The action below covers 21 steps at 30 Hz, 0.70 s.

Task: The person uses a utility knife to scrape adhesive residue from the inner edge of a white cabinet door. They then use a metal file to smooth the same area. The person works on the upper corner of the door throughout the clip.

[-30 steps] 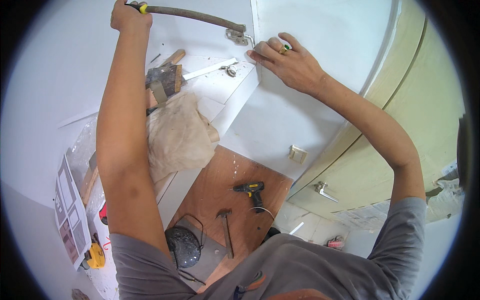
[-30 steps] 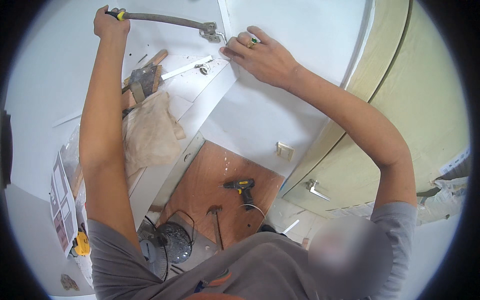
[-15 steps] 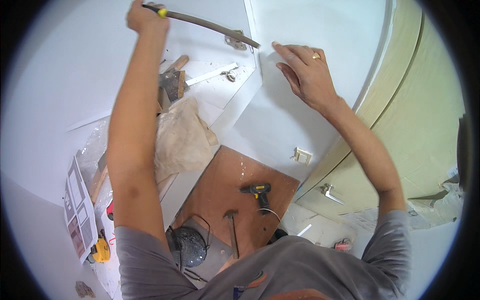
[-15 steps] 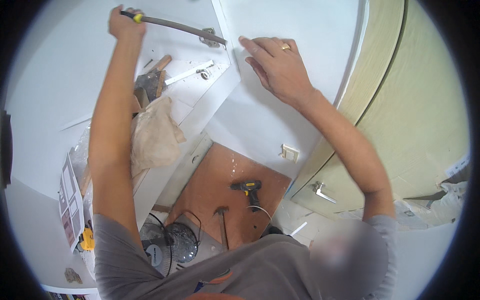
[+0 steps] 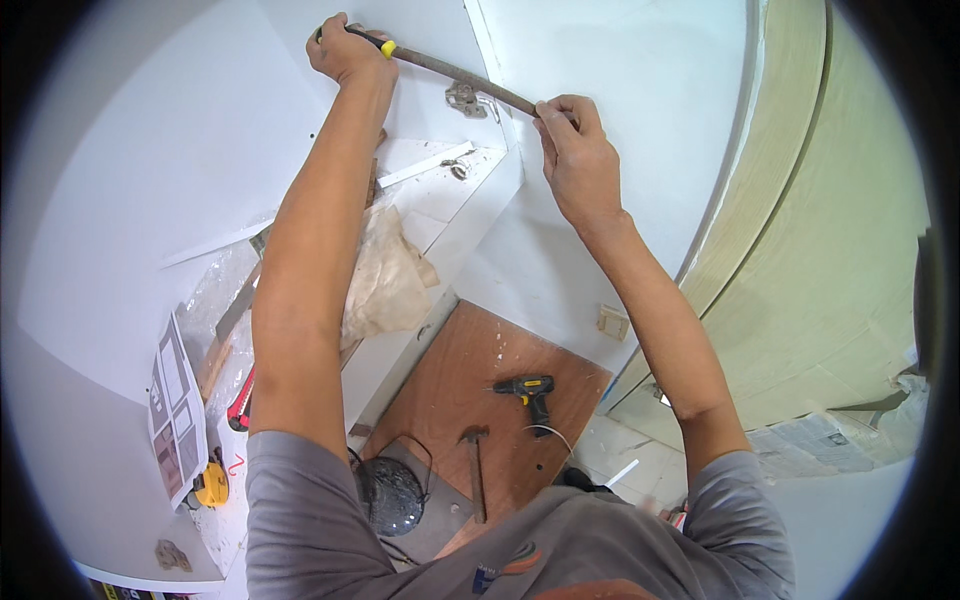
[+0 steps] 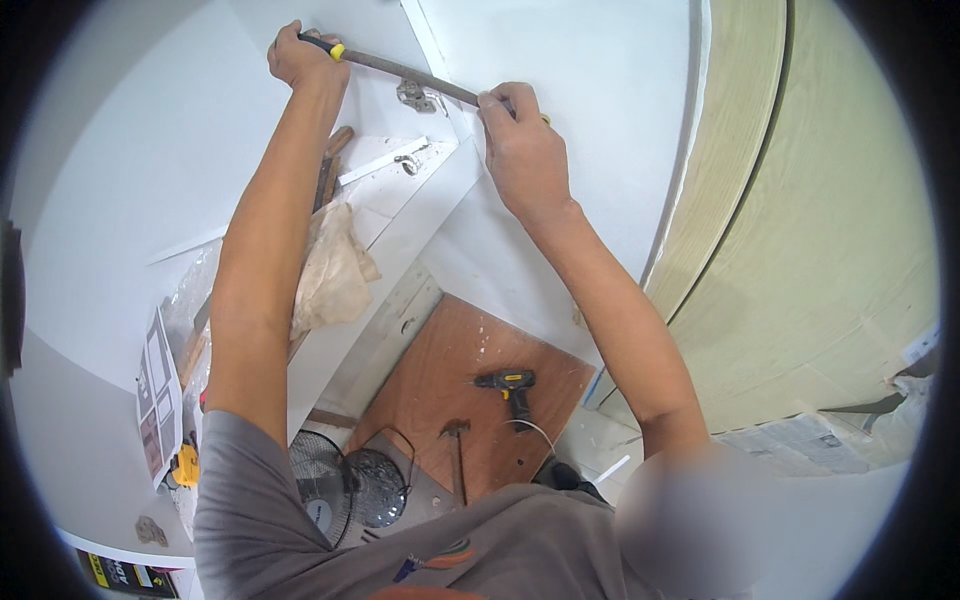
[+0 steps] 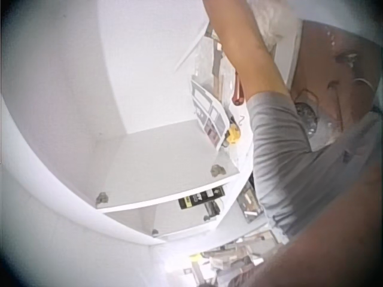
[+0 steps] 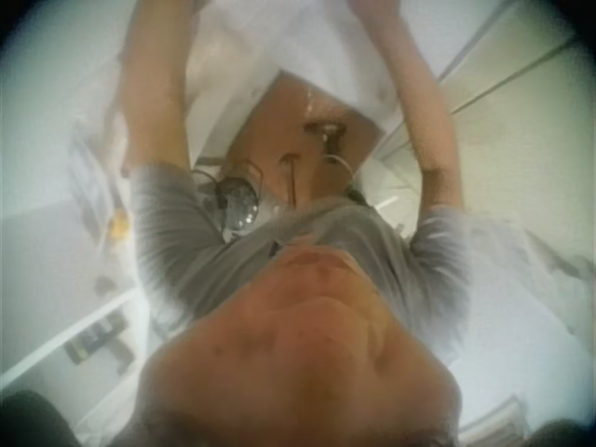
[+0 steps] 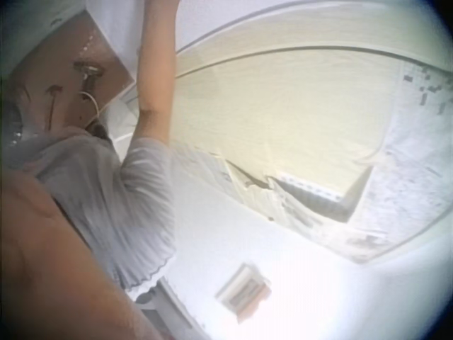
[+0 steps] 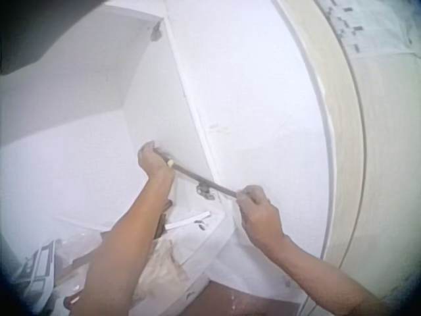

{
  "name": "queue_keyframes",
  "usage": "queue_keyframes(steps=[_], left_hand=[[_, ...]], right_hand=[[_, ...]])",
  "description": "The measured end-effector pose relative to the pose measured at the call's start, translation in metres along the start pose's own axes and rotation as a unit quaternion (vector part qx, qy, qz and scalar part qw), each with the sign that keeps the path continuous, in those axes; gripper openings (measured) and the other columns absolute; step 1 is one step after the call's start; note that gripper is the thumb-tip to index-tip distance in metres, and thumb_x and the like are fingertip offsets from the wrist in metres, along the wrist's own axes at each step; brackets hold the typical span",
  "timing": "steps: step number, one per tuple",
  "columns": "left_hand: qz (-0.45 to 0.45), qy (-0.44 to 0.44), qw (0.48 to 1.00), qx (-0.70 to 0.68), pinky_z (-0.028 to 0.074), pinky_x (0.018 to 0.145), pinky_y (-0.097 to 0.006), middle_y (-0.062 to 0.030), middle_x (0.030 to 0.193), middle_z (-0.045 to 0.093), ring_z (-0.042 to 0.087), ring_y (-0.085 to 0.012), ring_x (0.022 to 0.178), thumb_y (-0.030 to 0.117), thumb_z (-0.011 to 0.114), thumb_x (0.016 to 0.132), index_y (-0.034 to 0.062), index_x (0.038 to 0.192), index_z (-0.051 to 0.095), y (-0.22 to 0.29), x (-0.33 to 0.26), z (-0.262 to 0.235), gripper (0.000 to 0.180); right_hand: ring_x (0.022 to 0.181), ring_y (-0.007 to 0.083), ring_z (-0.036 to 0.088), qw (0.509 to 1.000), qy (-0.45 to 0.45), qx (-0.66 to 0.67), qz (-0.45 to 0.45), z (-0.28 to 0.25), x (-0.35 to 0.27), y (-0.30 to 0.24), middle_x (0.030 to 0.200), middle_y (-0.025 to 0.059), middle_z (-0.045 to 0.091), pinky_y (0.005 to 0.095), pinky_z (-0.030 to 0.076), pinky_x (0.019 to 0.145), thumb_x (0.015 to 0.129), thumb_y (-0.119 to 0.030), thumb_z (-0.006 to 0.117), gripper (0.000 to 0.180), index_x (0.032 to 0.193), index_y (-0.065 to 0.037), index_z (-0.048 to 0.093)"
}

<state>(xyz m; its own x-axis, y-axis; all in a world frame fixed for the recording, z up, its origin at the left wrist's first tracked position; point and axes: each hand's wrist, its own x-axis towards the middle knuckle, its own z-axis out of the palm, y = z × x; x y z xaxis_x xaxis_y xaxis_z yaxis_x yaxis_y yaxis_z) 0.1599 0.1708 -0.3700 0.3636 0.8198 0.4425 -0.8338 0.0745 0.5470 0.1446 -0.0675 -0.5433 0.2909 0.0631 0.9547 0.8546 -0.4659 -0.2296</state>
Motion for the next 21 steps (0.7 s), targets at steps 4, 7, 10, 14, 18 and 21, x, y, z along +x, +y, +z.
queue_keyframes(steps=[4,7,10,14,18,21], left_hand=[[-0.050,0.017,0.998,0.041,0.054,0.081,-0.047,-0.0106,0.111,0.056,0.060,-0.0262,0.097,0.019,0.059,0.094,0.0092,0.130,0.046,0.000,0.004,-0.009,0.040],[-0.094,0.046,0.994,0.019,0.052,0.088,-0.050,-0.0123,0.121,0.056,0.059,-0.0282,0.104,0.020,0.058,0.095,0.0087,0.133,0.046,0.009,0.006,-0.007,0.042],[-0.095,0.047,0.994,0.009,0.052,0.087,-0.052,-0.0123,0.119,0.057,0.060,-0.0292,0.100,0.020,0.057,0.095,0.0066,0.130,0.048,0.011,0.007,-0.001,0.039],[-0.043,-0.005,0.998,-0.040,0.044,0.059,-0.042,-0.0058,0.081,0.052,0.053,-0.0222,0.067,0.020,0.061,0.093,0.0096,0.093,0.051,0.004,0.042,-0.001,0.014],[-0.032,-0.015,0.996,-0.081,0.038,0.049,-0.036,-0.0019,0.068,0.047,0.047,-0.0184,0.056,0.020,0.062,0.092,0.0147,0.078,0.048,0.005,0.049,0.002,0.020],[-0.018,-0.013,0.996,-0.086,0.040,0.049,-0.037,-0.0022,0.068,0.047,0.048,-0.0184,0.055,0.020,0.063,0.092,0.0136,0.078,0.050,0.006,0.066,-0.005,0.020]], right_hand=[[0.080,0.0276,0.069,0.997,0.058,-0.040,-0.037,-0.005,0.005,-0.014,0.105,0.0101,0.065,0.0390,0.057,0.063,0.089,-0.007,0.072,0.025,0.115,-0.005,0.070],[0.076,0.0261,0.070,0.997,0.031,-0.049,-0.045,0.004,0.001,-0.029,0.097,0.0090,0.067,0.0379,0.055,0.058,0.090,-0.017,0.075,0.025,0.111,-0.006,0.069],[0.064,0.0290,0.071,0.995,-0.061,-0.063,0.043,0.025,0.005,-0.032,0.080,0.0113,0.070,0.0403,0.054,0.053,0.093,-0.032,0.075,0.031,0.102,-0.004,0.065],[0.059,0.0329,0.071,0.985,-0.115,-0.102,0.074,0.038,0.020,-0.034,0.070,0.0146,0.070,0.0444,0.054,0.052,0.097,-0.033,0.069,0.031,0.096,-0.003,0.062],[0.061,0.0347,0.072,0.976,-0.162,-0.136,0.053,0.038,0.025,-0.030,0.072,0.0178,0.071,0.0472,0.054,0.053,0.101,-0.028,0.061,0.026,0.094,-0.003,0.061],[0.060,0.0361,0.070,0.972,-0.194,-0.130,0.036,0.028,0.031,-0.034,0.071,0.0196,0.070,0.0481,0.054,0.053,0.103,-0.022,0.056,0.022,0.094,-0.002,0.061]])
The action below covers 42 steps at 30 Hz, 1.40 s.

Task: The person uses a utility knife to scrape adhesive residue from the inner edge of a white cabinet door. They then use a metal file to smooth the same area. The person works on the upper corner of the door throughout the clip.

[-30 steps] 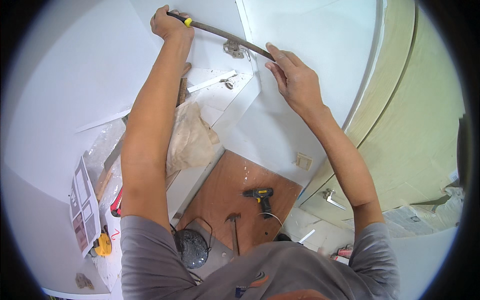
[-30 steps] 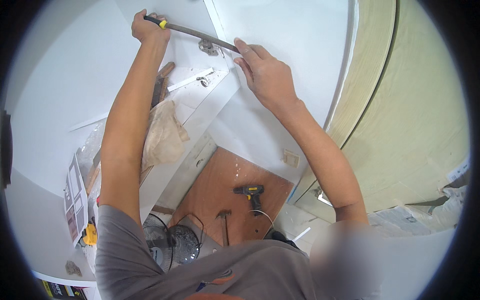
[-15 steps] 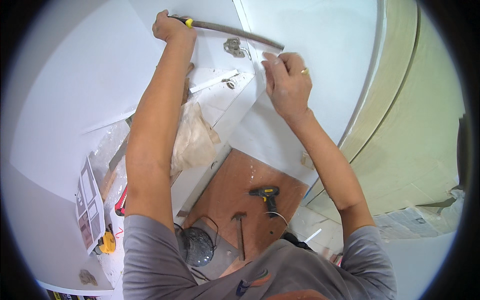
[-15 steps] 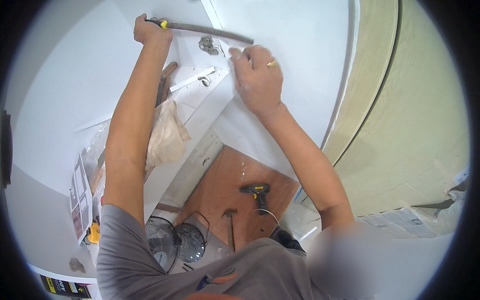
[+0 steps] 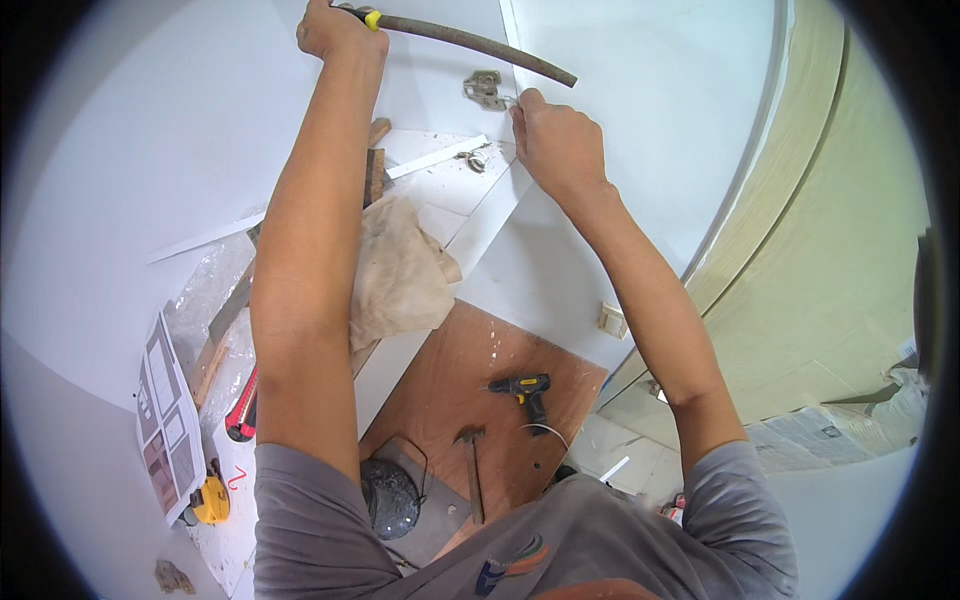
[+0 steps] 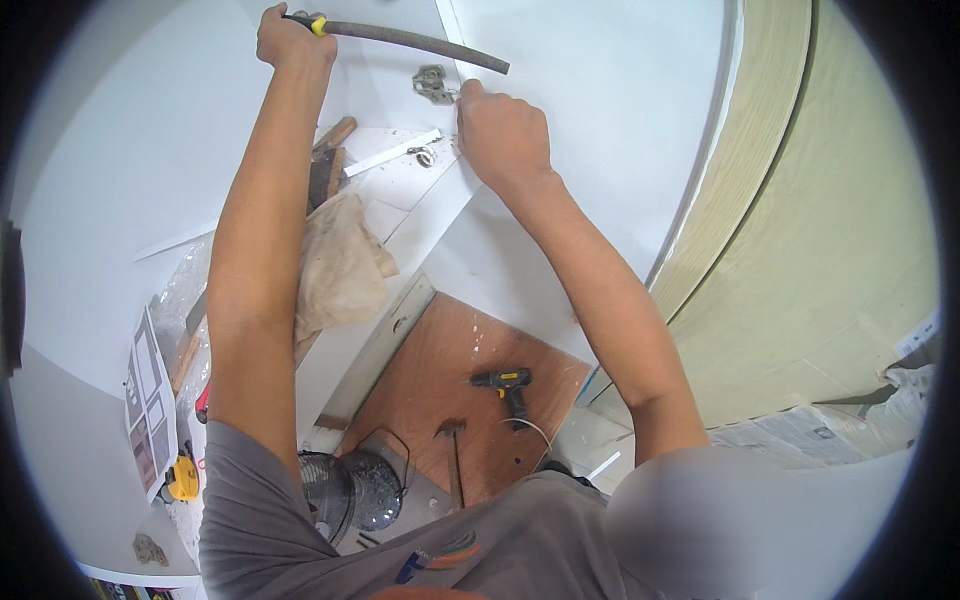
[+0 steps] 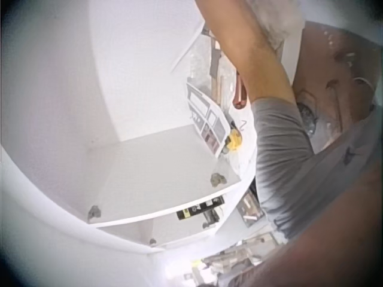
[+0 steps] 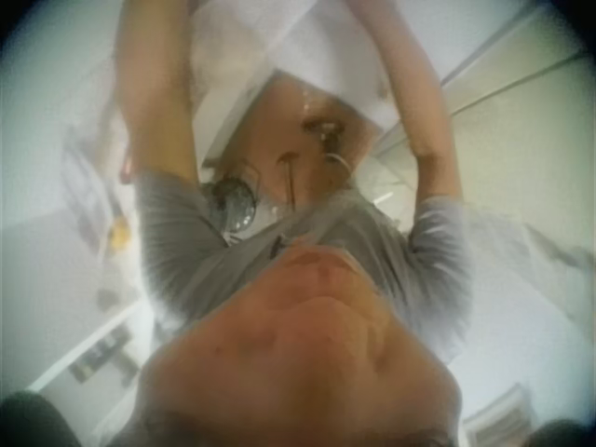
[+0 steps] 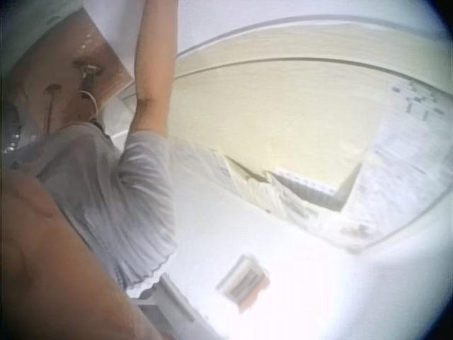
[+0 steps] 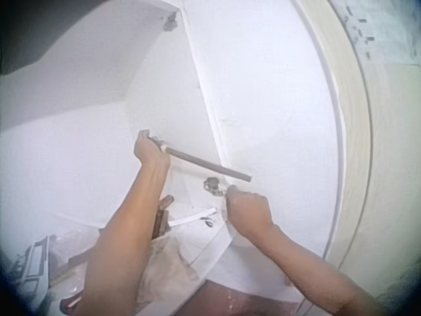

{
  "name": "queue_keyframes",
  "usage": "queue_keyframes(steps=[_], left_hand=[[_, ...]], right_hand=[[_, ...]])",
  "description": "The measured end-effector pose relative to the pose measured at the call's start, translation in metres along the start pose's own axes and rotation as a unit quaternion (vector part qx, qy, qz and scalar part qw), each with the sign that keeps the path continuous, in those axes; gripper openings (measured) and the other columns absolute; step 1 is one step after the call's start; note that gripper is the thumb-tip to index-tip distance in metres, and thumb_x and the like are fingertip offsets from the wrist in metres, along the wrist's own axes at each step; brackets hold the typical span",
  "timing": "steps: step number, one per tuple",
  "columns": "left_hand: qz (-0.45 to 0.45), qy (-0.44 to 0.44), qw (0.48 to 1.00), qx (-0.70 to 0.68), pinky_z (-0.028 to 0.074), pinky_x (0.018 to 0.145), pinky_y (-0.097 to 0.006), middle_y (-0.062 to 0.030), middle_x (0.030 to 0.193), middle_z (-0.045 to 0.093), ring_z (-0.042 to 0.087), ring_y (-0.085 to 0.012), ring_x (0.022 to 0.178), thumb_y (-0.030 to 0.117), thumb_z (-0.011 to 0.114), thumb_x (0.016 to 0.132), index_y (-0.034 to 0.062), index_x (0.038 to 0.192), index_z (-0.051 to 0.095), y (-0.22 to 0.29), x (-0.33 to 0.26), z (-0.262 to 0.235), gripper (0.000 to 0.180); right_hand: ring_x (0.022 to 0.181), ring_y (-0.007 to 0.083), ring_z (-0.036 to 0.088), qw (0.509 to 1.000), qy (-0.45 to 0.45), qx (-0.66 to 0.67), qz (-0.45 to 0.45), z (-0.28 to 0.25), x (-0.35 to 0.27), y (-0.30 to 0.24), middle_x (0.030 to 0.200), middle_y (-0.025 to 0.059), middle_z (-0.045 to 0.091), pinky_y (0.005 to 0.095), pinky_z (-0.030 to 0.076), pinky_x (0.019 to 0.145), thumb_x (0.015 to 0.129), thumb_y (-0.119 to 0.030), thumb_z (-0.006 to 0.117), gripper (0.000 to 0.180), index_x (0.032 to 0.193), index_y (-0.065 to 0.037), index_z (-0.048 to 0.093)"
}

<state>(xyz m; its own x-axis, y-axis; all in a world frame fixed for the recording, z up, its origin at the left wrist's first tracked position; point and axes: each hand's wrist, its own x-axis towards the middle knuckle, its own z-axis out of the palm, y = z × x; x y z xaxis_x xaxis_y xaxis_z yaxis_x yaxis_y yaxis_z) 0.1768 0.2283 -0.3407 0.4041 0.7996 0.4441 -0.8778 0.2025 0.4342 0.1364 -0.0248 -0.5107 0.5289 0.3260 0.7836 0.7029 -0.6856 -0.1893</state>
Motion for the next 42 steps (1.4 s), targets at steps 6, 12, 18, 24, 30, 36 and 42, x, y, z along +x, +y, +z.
queue_keyframes(steps=[6,12,18,24,30,36,42], left_hand=[[0.023,-0.002,0.999,0.043,0.041,0.047,-0.039,-0.0034,0.069,0.049,0.051,-0.0193,0.056,0.020,0.064,0.091,0.0110,0.078,0.054,-0.005,0.003,-0.002,0.018],[0.027,-0.010,0.998,0.050,0.041,0.047,-0.039,-0.0037,0.068,0.048,0.050,-0.0204,0.055,0.021,0.062,0.091,0.0111,0.077,0.053,-0.008,0.001,-0.011,0.019],[-0.026,0.054,0.994,0.090,0.049,0.068,-0.049,-0.0092,0.093,0.055,0.058,-0.0272,0.076,0.018,0.060,0.094,0.0056,0.109,0.051,-0.009,-0.051,0.001,0.022],[-0.045,0.045,0.990,0.122,0.053,0.086,-0.052,-0.0122,0.120,0.056,0.060,-0.0285,0.101,0.021,0.057,0.097,0.0080,0.139,0.044,-0.004,-0.061,-0.006,0.046],[-0.043,0.045,0.988,0.143,0.052,0.089,-0.050,-0.0114,0.130,0.052,0.057,-0.0266,0.113,0.023,0.054,0.097,0.0105,0.149,0.038,-0.004,-0.061,-0.007,0.056],[-0.014,0.072,0.985,0.154,0.054,0.073,-0.050,-0.0114,0.102,0.061,0.063,-0.0286,0.088,0.017,0.058,0.096,0.0032,0.123,0.050,-0.004,-0.064,-0.002,0.031],[0.015,0.025,0.984,0.173,0.052,0.065,-0.046,-0.0101,0.091,0.058,0.061,-0.0264,0.073,0.012,0.058,0.095,0.0040,0.121,0.047,-0.004,-0.058,-0.004,0.030]], right_hand=[[0.061,0.0370,0.068,0.988,0.071,0.078,-0.109,0.020,-0.028,0.005,0.069,0.0152,0.068,0.0466,0.052,0.056,0.102,-0.027,0.060,0.024,0.092,-0.005,0.062],[0.064,0.0319,0.064,0.971,0.107,0.187,-0.101,-0.021,-0.059,0.000,0.074,0.0105,0.068,0.0453,0.049,0.062,0.096,-0.029,0.073,0.021,0.095,-0.009,0.070],[0.099,0.0197,0.063,0.966,0.250,-0.006,-0.067,-0.029,-0.027,0.031,0.108,-0.0015,0.072,0.0396,0.038,0.088,0.088,-0.018,0.080,0.023,0.111,-0.015,0.075],[0.096,0.0159,0.060,0.955,0.282,-0.044,-0.076,-0.007,-0.023,0.038,0.100,-0.0062,0.068,0.0383,0.035,0.088,0.088,-0.017,0.078,0.019,0.108,-0.018,0.076],[0.091,0.0137,0.057,0.935,0.346,-0.056,-0.050,0.013,-0.011,0.037,0.094,-0.0075,0.064,0.0375,0.030,0.090,0.089,-0.016,0.075,0.013,0.102,-0.020,0.076],[0.088,0.0131,0.054,0.929,0.355,-0.098,-0.043,0.020,-0.012,0.038,0.088,-0.0062,0.059,0.0369,0.027,0.089,0.088,-0.012,0.073,0.012,0.098,-0.018,0.074],[0.085,0.0132,0.052,0.920,0.380,-0.083,-0.041,0.037,-0.016,0.035,0.085,-0.0048,0.056,0.0366,0.027,0.088,0.089,-0.010,0.071,0.009,0.094,-0.017,0.073]])
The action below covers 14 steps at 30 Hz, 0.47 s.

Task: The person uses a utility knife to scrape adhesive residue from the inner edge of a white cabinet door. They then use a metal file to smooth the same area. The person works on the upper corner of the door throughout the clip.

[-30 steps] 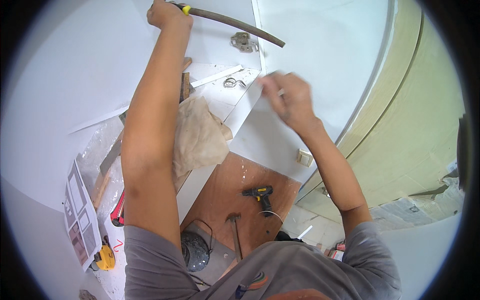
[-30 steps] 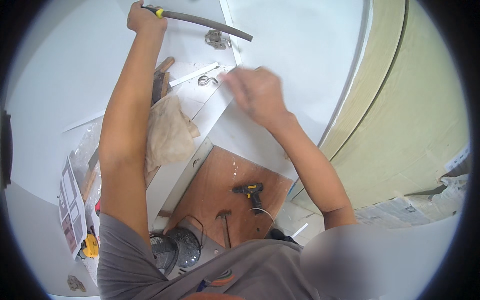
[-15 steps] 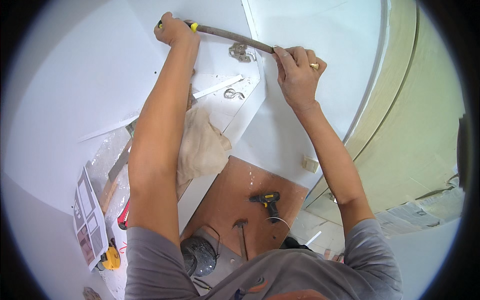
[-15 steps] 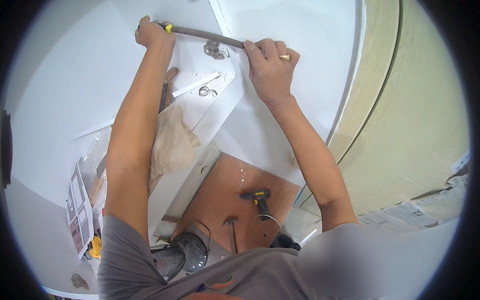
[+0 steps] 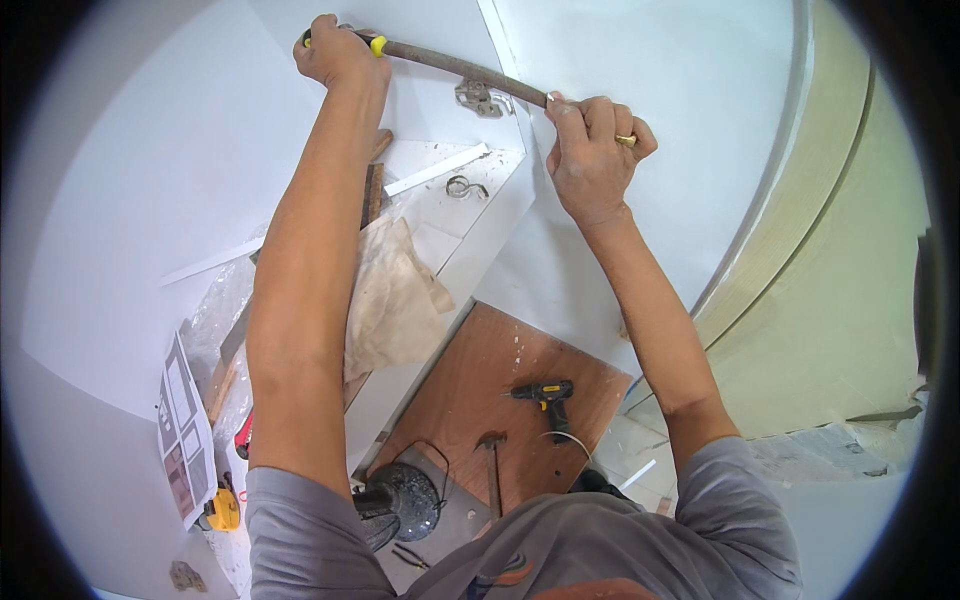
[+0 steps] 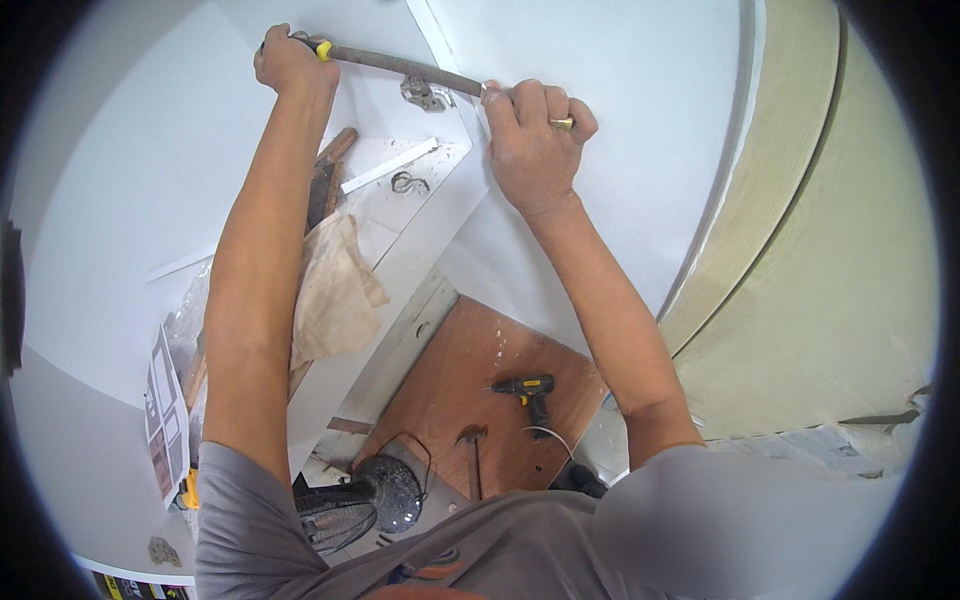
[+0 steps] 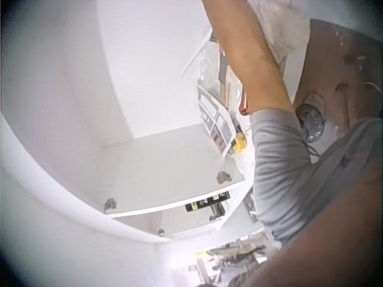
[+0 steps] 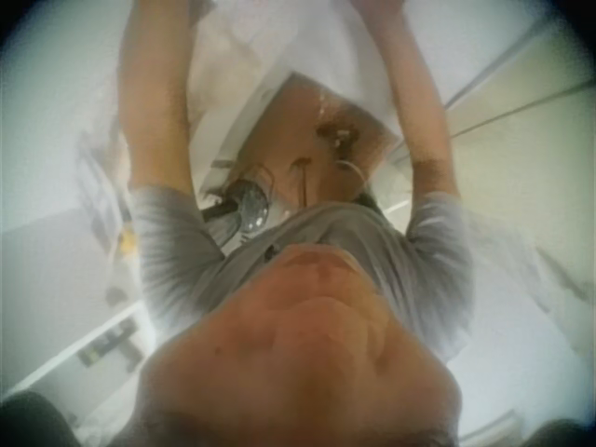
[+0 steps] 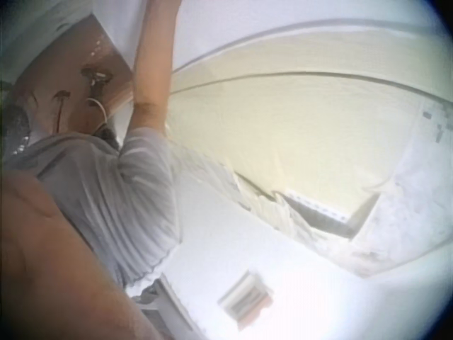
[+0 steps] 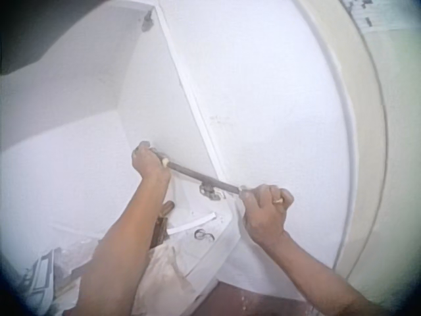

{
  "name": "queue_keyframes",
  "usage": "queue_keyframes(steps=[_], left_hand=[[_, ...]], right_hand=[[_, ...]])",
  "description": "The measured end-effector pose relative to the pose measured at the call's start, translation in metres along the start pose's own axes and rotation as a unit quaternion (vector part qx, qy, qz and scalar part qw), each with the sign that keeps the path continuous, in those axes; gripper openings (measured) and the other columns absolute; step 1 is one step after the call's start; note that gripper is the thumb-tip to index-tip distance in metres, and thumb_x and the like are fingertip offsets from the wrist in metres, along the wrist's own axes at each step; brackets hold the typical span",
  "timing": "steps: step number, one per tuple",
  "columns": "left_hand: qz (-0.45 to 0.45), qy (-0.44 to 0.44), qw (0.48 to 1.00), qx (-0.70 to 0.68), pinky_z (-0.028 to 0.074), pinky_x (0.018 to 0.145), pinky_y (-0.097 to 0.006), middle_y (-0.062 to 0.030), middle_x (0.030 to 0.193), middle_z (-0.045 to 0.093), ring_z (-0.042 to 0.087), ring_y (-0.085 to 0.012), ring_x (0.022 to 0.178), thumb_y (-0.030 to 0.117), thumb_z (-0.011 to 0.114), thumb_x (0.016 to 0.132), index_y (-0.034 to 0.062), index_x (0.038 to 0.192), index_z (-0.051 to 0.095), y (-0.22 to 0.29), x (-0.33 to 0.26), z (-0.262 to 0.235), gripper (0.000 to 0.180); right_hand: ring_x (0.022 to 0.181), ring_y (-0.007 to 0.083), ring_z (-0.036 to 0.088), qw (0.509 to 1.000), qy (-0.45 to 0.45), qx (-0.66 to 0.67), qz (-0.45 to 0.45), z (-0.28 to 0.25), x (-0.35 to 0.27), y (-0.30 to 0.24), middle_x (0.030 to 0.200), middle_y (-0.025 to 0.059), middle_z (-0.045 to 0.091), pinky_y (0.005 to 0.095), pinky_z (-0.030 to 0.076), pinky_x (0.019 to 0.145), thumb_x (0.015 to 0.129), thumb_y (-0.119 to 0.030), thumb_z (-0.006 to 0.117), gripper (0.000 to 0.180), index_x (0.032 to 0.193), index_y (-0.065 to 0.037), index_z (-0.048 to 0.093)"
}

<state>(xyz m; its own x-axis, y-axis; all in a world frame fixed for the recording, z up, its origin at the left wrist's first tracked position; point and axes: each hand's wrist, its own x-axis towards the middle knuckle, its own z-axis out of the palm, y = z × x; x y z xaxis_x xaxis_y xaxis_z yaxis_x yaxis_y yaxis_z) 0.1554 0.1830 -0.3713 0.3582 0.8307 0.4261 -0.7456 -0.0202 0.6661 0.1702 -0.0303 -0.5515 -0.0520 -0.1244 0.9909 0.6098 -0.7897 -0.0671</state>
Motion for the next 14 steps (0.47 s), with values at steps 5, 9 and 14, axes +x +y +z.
queue_keyframes(steps=[5,9,14], left_hand=[[0.060,-0.062,0.996,0.011,0.049,0.058,-0.043,-0.0094,0.085,0.056,0.058,-0.0240,0.068,0.007,0.058,0.094,0.0051,0.123,0.045,0.012,-0.006,0.010,0.032],[0.070,-0.061,0.996,0.011,0.049,0.056,-0.042,-0.0097,0.085,0.056,0.058,-0.0235,0.065,0.007,0.058,0.094,0.0062,0.124,0.045,0.017,-0.011,0.011,0.033],[0.050,-0.050,0.997,0.033,0.055,0.064,-0.050,-0.0105,0.093,0.059,0.063,-0.0260,0.070,0.010,0.058,0.096,0.0114,0.130,0.044,-0.008,0.019,-0.013,0.038]], right_hand=[[0.081,0.0132,0.051,1.000,0.011,0.001,0.011,0.000,-0.014,-0.004,0.079,-0.0047,0.054,0.0357,0.027,0.088,0.091,-0.012,0.073,0.006,0.087,-0.017,0.070],[0.078,0.0130,0.051,0.999,0.032,-0.002,0.024,0.003,-0.013,-0.006,0.076,-0.0047,0.053,0.0350,0.027,0.087,0.091,-0.013,0.074,0.009,0.084,-0.018,0.069],[0.078,0.0129,0.052,1.000,0.001,0.013,0.026,0.003,-0.025,-0.008,0.076,-0.0046,0.053,0.0344,0.028,0.086,0.089,-0.014,0.076,0.009,0.083,-0.019,0.070]])
